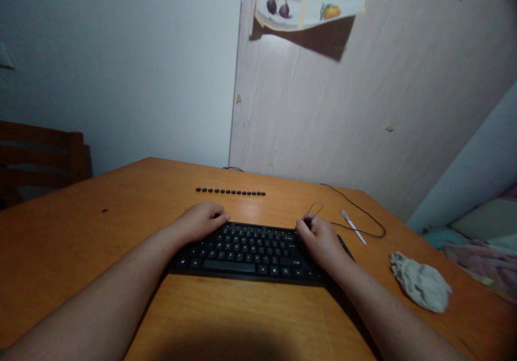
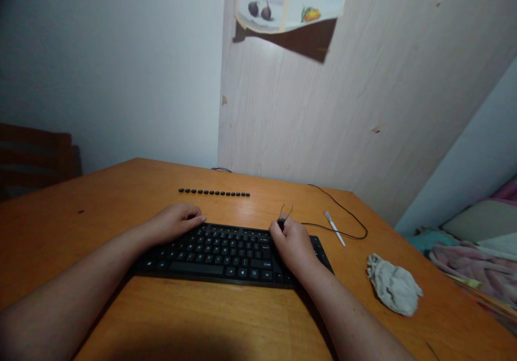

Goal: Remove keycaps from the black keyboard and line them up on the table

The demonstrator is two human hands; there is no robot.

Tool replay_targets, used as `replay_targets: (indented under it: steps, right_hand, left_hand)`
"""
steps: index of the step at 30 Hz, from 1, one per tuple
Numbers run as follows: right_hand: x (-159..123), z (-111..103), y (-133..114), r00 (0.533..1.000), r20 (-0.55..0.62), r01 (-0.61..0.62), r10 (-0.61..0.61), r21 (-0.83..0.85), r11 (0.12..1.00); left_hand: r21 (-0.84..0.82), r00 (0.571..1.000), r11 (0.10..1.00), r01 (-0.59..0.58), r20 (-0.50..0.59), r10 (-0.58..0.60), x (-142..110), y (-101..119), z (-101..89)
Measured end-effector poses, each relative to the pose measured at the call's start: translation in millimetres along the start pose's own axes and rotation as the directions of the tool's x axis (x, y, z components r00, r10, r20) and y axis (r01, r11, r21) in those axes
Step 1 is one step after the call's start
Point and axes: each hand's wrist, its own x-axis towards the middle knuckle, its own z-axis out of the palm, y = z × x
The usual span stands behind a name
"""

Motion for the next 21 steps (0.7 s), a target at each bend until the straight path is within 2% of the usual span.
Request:
replay_targets:
  steps: [6, 11, 14, 18, 21]
  right_hand:
    - [6.2, -0.3, 4.4, 0.996, -0.011, -0.084, 0.084, 0.064, 0.994]
    - [1.4, 0.7, -1.7, 1.000, 0.013, -0.008, 0.008, -0.052, 0.999]
    - [1.9, 0.6, -2.3, 1.000, 0.028, 0.005, -0.003, -0.068, 0.998]
    - [7.7, 0.6, 4.4, 0.996, 0.043, -0.084, 0.082, 0.051, 0.995]
    - [9.4, 0.7, 6.4, 0.995, 0.020, -0.096, 0.095, 0.088, 0.991]
  left_hand:
    - [0.005, 1.000, 1.000, -0.003, 0.005, 0.003, 0.6, -1.0, 0.4]
    - [0.021, 1.000, 1.000, -0.020, 0.010, 0.019, 1.6, -4.3, 1.7]
    - [0.034, 1.000, 0.999, -0.016, 0.010, 0.016, 1.9, -4.3, 1.6]
    - [0.037, 1.000, 0.999, -0.017, 0.012, 0.017, 1.9, -4.8, 2.2]
    - [0.024, 1.000, 1.000, -0.013, 0.009, 0.012, 1.9, -5.2, 2.8]
